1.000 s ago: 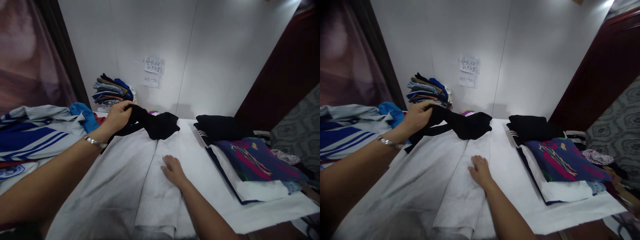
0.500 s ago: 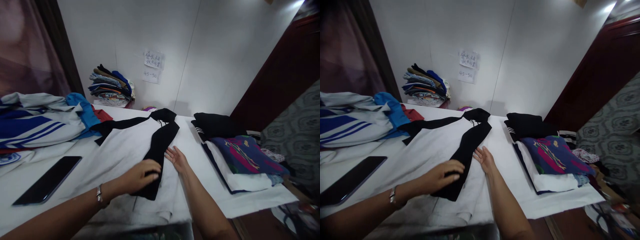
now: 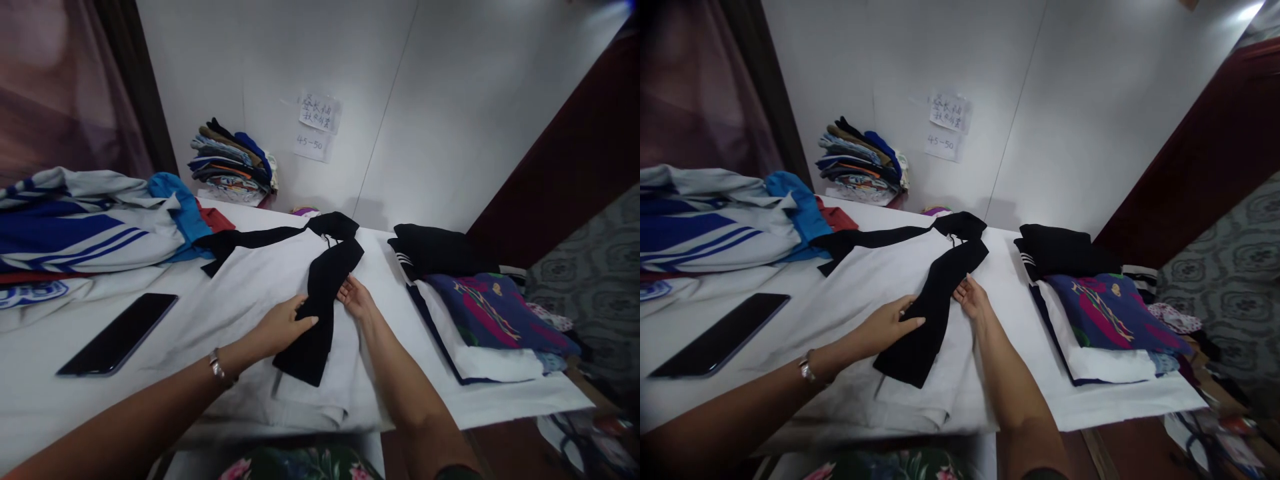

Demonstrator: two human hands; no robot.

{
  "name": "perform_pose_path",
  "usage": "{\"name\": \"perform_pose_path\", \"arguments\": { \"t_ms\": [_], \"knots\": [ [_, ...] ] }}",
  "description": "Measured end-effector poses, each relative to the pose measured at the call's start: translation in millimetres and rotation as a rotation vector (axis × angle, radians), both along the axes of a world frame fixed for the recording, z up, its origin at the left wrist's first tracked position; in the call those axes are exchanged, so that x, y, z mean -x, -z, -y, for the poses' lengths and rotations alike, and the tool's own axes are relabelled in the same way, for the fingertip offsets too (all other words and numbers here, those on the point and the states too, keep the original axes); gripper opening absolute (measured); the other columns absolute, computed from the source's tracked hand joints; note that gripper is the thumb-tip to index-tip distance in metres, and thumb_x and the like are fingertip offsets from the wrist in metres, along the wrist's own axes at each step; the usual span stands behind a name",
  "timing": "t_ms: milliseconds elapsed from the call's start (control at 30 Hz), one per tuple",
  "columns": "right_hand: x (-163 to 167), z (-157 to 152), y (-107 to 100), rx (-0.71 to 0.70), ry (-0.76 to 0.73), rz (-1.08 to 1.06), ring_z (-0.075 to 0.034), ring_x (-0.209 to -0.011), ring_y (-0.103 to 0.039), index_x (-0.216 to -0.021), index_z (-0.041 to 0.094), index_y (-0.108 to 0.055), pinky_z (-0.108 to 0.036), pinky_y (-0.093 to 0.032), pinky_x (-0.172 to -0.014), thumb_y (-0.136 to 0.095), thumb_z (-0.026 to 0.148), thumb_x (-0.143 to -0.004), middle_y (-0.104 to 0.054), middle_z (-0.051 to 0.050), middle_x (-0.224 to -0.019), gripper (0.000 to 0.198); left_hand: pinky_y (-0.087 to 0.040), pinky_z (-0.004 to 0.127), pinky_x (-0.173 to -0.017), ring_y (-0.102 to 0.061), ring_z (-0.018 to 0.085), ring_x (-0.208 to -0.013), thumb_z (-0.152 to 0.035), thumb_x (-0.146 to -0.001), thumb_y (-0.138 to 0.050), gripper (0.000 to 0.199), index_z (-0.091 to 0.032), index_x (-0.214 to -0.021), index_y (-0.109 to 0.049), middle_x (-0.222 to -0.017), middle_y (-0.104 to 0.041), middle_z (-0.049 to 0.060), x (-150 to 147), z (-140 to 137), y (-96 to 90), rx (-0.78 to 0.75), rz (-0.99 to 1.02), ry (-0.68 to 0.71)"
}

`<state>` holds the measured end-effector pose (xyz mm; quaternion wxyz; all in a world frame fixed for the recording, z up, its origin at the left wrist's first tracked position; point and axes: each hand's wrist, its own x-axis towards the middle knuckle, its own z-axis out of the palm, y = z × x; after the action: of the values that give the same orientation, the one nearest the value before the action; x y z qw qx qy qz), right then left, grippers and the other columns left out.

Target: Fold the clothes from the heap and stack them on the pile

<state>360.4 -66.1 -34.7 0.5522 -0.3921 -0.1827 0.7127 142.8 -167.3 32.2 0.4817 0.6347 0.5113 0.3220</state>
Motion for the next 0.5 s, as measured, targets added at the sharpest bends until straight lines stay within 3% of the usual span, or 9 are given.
{"name": "perform_pose_path", "arguments": {
  "t_ms": [100, 200, 267, 333, 500],
  "knots": [
    [4, -6, 2, 0.013, -0.028, 0.055, -0.011, -0.046, -0.051, -0.072, 0.020, -0.059, -0.022, -0.048, -0.048, -0.056, 0.033, -0.090, -0.056, 0.004, -0.054, 0.023, -0.041, 0.027, -0.054, -0.057, 0.017, -0.060, -0.050, -0.078, -0.060, 0.034, -0.021, -0.091, -0.071, -0.075, -0.067, 0.002, 0, 4, -4.0, 0.000, -0.057, 0.114],
    [3, -6, 8, 0.003, 0.027, 0.065, -0.011, -0.044, -0.050, -0.071, 0.021, -0.057, -0.022, -0.047, -0.046, -0.058, 0.024, -0.086, -0.056, 0.005, -0.052, 0.016, -0.041, 0.026, -0.055, -0.058, 0.017, -0.065, -0.044, -0.077, -0.061, 0.024, -0.021, -0.081, -0.070, -0.082, -0.068, 0.004, 4, -5, 17.1, -0.032, -0.047, 0.010],
    [0, -3, 10, -0.037, 0.073, 0.034, -0.012, -0.046, -0.054, -0.071, 0.022, -0.056, -0.022, -0.050, -0.048, -0.056, 0.020, -0.085, -0.056, 0.005, -0.051, 0.015, -0.043, 0.026, -0.056, -0.059, 0.018, -0.070, -0.038, -0.072, -0.067, 0.025, -0.021, -0.090, -0.068, -0.090, -0.069, 0.006, 5, -15, 34.8, 0.036, 0.003, -0.111],
    [-4, 2, 9, -0.079, 0.094, -0.002, -0.013, -0.050, -0.059, -0.072, 0.023, -0.055, -0.023, -0.054, -0.052, -0.052, 0.022, -0.086, -0.058, 0.004, -0.053, 0.015, -0.043, 0.026, -0.053, -0.060, 0.018, -0.068, -0.036, -0.072, -0.068, 0.035, -0.019, -0.102, -0.064, -0.091, -0.068, 0.007, 3, -23, 46.3, 0.187, 0.090, -0.141],
    [-5, 15, 3, -0.076, -0.045, 0.017, -0.016, -0.072, -0.070, -0.086, 0.019, -0.062, -0.029, -0.059, -0.068, -0.059, 0.029, -0.085, -0.071, -0.001, -0.073, 0.010, -0.042, 0.025, -0.050, -0.059, 0.016, -0.063, -0.031, -0.075, -0.068, 0.048, -0.013, -0.118, -0.055, -0.076, -0.065, 0.004, -11, -32, 41.7, 0.296, 0.194, -0.167]
  ]
}}
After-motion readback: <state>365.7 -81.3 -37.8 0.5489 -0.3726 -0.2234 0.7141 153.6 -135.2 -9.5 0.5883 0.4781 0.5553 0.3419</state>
